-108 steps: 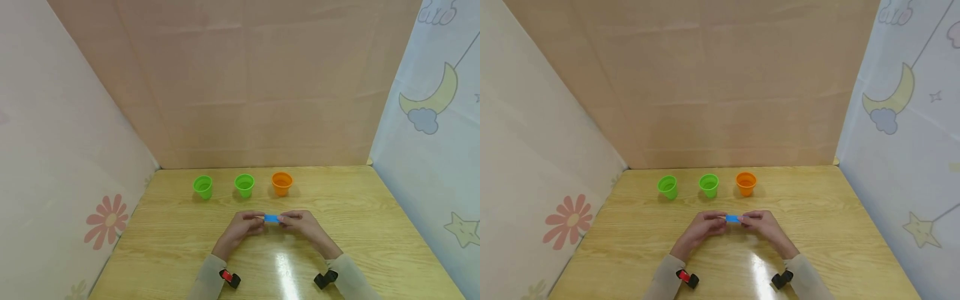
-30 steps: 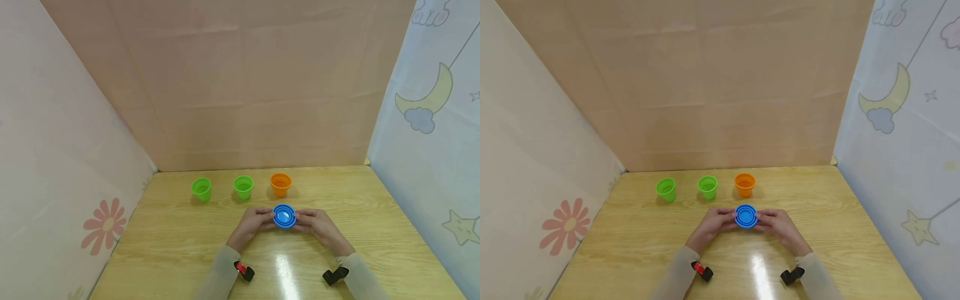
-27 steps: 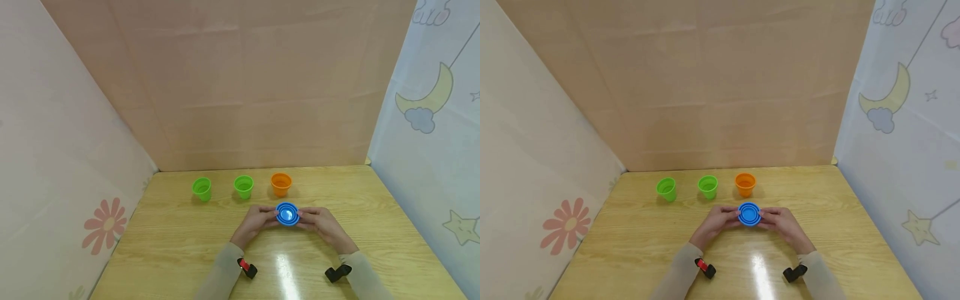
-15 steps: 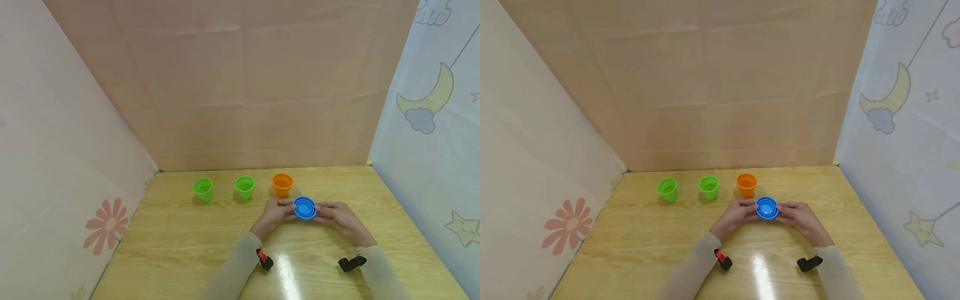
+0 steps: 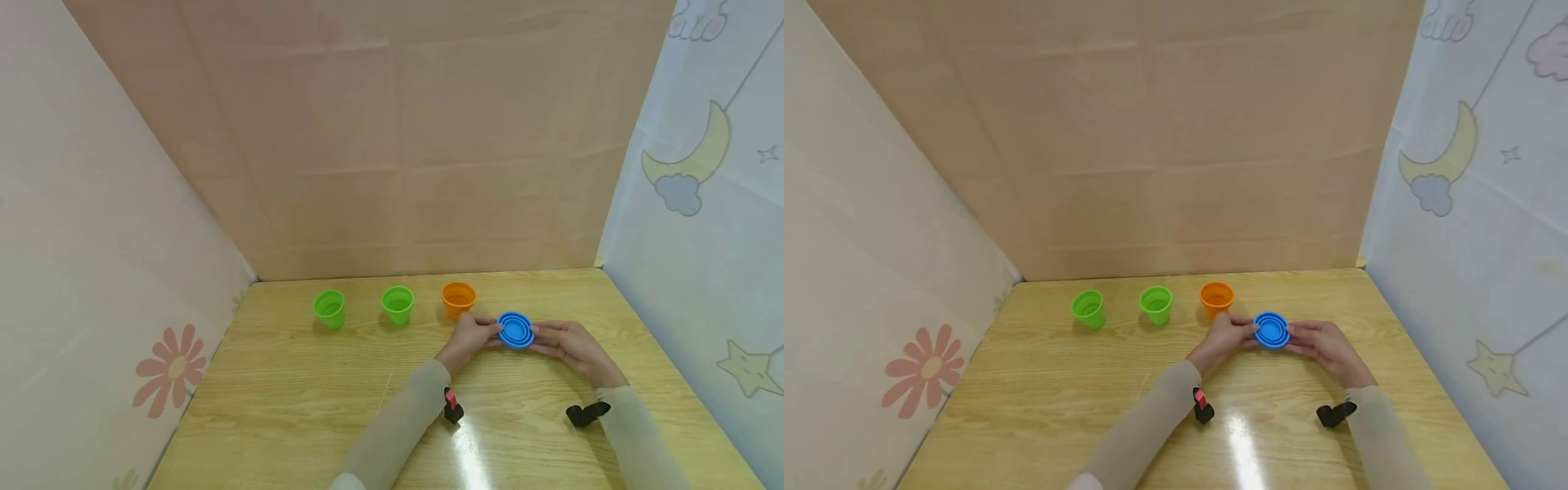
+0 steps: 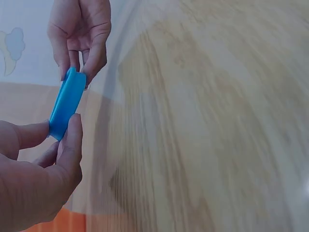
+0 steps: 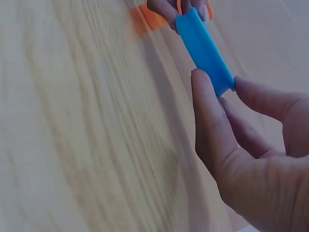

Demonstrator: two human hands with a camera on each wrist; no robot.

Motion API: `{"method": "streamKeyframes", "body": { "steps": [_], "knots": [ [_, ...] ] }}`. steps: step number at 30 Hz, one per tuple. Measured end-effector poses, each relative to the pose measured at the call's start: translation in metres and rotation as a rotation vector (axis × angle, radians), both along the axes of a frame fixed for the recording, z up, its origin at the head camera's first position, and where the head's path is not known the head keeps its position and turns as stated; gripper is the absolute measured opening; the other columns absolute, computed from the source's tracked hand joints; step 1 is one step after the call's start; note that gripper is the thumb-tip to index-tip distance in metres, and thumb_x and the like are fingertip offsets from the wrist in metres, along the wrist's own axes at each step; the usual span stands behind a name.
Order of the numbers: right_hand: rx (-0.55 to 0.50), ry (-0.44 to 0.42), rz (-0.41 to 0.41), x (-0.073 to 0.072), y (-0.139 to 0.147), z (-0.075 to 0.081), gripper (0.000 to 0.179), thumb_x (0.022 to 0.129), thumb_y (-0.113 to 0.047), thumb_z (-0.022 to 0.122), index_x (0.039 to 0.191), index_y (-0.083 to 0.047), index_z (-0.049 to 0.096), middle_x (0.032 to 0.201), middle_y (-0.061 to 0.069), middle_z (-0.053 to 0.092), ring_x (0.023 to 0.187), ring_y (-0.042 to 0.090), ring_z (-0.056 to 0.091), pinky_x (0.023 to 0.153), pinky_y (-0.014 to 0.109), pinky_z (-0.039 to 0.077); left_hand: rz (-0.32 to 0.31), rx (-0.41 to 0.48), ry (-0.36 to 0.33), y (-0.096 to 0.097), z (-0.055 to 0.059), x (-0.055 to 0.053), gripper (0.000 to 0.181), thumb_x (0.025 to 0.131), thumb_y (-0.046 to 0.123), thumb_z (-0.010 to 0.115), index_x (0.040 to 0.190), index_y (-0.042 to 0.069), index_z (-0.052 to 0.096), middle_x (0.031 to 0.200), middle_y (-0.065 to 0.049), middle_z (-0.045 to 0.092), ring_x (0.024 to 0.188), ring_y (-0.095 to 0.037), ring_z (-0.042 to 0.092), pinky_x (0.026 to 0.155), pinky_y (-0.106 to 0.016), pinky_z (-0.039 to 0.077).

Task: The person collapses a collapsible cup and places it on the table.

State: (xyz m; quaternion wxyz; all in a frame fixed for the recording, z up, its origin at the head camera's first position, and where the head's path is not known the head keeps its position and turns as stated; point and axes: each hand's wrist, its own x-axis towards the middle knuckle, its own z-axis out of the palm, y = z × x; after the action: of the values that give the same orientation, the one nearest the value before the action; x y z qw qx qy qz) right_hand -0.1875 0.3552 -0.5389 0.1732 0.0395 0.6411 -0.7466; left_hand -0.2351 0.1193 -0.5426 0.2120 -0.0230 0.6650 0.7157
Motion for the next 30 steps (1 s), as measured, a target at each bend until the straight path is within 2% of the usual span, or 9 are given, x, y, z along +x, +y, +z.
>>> {"method": "streamKeyframes", "body": {
  "steps": [3,8,13,18,20,23,25,27,30],
  "knots": [
    [-0.012,-0.012,0.002,-0.006,0.004,-0.002,0.034,0.106,-0.008,0.061,0.136,0.01,0.062,0.11,0.0,0.079,0.103,0.014,0.078,0.097,0.036,0.063,0.019,0.004,-0.016,0.005,-0.002,-0.002,0.019,0.094,0.002,0.076,0.112,-0.005,0.076,0.102,-0.013,0.075,0.089,-0.027,0.08,0.086,-0.041,0.067],
    [-0.011,-0.046,0.012,-0.015,0.015,-0.005,0.019,0.106,-0.007,0.061,0.121,-0.004,0.073,0.108,0.001,0.08,0.101,0.015,0.079,0.095,0.035,0.064,0.061,0.002,-0.03,0.016,-0.004,-0.003,0.018,0.095,0.002,0.075,0.112,-0.005,0.076,0.097,-0.014,0.076,0.09,-0.027,0.08,0.085,-0.041,0.067],
    [0.029,-0.044,0.026,-0.024,0.024,-0.004,0.026,0.106,-0.009,0.062,0.129,0.0,0.069,0.108,-0.002,0.079,0.101,0.013,0.078,0.095,0.034,0.064,0.106,-0.022,-0.03,0.029,0.0,-0.004,0.017,0.095,0.002,0.075,0.11,-0.004,0.076,0.097,-0.015,0.076,0.089,-0.027,0.08,0.085,-0.04,0.067],
    [0.053,-0.054,0.02,-0.029,0.033,0.0,0.022,0.107,-0.007,0.06,0.126,-0.001,0.07,0.107,-0.002,0.078,0.1,0.013,0.078,0.094,0.034,0.065,0.119,-0.087,-0.009,0.043,0.003,-0.007,0.016,0.096,0.001,0.074,0.11,-0.005,0.077,0.099,-0.015,0.076,0.088,-0.024,0.079,0.084,-0.039,0.067],
    [0.073,-0.051,0.018,-0.031,0.035,0.0,0.029,0.108,-0.006,0.058,0.133,0.006,0.065,0.107,-0.002,0.078,0.099,0.013,0.078,0.094,0.034,0.065,0.12,-0.131,0.017,0.048,0.003,-0.009,0.016,0.096,0.002,0.073,0.111,-0.004,0.077,0.1,-0.014,0.077,0.086,-0.022,0.079,0.082,-0.037,0.068],
    [0.106,-0.032,0.038,-0.035,0.036,0.0,0.051,0.109,-0.008,0.056,0.148,0.02,0.041,0.108,-0.004,0.076,0.101,0.011,0.078,0.096,0.033,0.064,0.124,-0.231,0.06,0.053,0.003,-0.014,0.016,0.096,0.005,0.075,0.11,-0.001,0.078,0.099,-0.011,0.078,0.082,-0.018,0.078,0.077,-0.032,0.068],
    [0.116,-0.031,0.036,-0.038,0.036,0.0,0.063,0.109,-0.01,0.056,0.153,0.024,0.026,0.109,-0.005,0.074,0.102,0.01,0.077,0.096,0.033,0.064,0.129,-0.29,0.082,0.056,0.003,-0.017,0.015,0.096,0.007,0.076,0.109,0.0,0.08,0.097,-0.009,0.078,0.079,-0.015,0.077,0.073,-0.029,0.067],
    [0.123,-0.034,0.038,-0.041,0.035,0.001,0.068,0.109,-0.011,0.056,0.154,0.025,0.019,0.109,-0.006,0.073,0.102,0.009,0.077,0.096,0.032,0.064,0.134,-0.339,0.09,0.057,0.004,-0.021,0.013,0.096,0.009,0.076,0.107,0.002,0.08,0.094,-0.007,0.078,0.077,-0.012,0.076,0.071,-0.026,0.066],
    [0.143,-0.039,0.033,-0.046,0.034,0.002,0.068,0.109,-0.011,0.056,0.155,0.024,0.019,0.109,-0.005,0.073,0.101,0.008,0.077,0.097,0.032,0.064,0.143,-0.368,0.087,0.059,0.003,-0.026,0.013,0.097,0.01,0.076,0.106,0.002,0.08,0.092,-0.005,0.077,0.074,-0.011,0.075,0.069,-0.025,0.066]
  ]
}}
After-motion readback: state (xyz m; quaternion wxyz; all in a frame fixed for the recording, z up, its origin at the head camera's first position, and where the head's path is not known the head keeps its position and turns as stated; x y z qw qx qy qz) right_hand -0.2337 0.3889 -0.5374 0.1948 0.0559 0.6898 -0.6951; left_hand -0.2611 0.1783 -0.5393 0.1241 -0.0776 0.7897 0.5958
